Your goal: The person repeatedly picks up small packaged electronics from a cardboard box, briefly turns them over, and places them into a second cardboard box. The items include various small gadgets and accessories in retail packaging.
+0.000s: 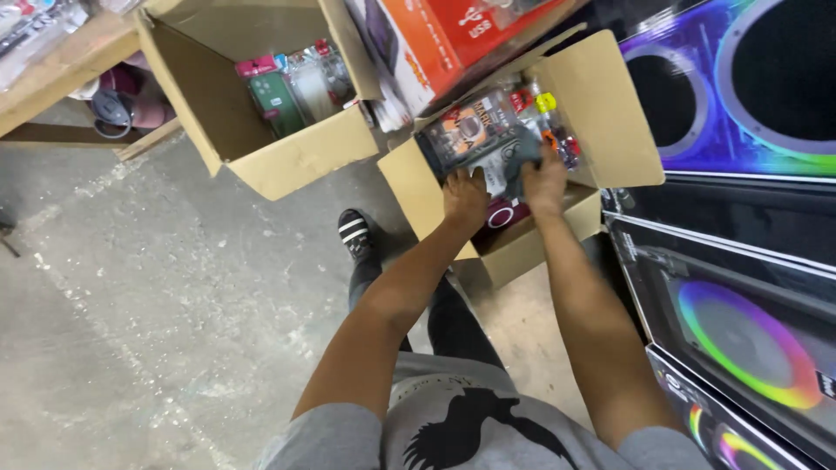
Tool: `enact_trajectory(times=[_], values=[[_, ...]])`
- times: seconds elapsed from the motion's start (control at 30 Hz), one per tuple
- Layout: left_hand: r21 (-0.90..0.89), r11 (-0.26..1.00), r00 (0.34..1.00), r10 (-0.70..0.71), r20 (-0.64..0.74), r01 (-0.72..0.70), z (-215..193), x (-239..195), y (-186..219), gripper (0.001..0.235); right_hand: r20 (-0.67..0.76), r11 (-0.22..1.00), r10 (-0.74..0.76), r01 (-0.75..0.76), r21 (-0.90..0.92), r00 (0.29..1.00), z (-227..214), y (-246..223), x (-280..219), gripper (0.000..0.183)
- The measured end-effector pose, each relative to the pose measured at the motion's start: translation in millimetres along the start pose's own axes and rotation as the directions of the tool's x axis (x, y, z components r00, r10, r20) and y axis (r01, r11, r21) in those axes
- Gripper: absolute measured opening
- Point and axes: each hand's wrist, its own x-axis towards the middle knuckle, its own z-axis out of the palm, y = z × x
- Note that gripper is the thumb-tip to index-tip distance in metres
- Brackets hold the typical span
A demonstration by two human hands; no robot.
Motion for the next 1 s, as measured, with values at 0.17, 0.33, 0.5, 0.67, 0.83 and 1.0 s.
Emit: enact_trajectory(times=[0.17,0.33,0.5,0.67,0.83,1.0], values=[[0.116,0.981,0.923,0.188,-0.335,-0.158,-22.5,-47.1,26.7,0.022,-0.085,0.92,0.18,-0.137,0.367,0.98,-67.6,-5.9,-4.9,0.014],[0.13,0.985,0.924,0.149,-0.353,-0.109,-17.7,-62.0,37.1,0.014,-0.039,0.848,0.311,-0.259,0.462,0.95,-76.1,29.3,-37.1,0.01],[-0.04,0.993,0.993,0.108,-0.052,-0.11,-10.7,-49.6,24.1,0.017,-0.051,0.801,0.395,-0.317,0.508,0.917,-93.6,11.7,-67.1,0.012],[-0.267,0.953,0.99,0.144,-0.01,-0.141,-13.5,-51.3,19.8,0.022,-0.067,0.861,0.361,-0.305,0.407,0.93,-94.6,-26.4,-98.5,0.01],[-0.678,0.734,0.979,0.1,0.176,0.047,-29.6,-45.4,11.1,0.044,0.327,0.851,0.232,-0.354,0.388,0.916,-93.3,-99.5,-108.8,0.04],[-0.679,0.715,0.983,-0.065,0.173,0.167,-63.4,-51.4,16.5,0.04,-0.075,0.945,-0.308,0.314,0.09,0.949,-6.8,-6.8,-66.4,0.053]])
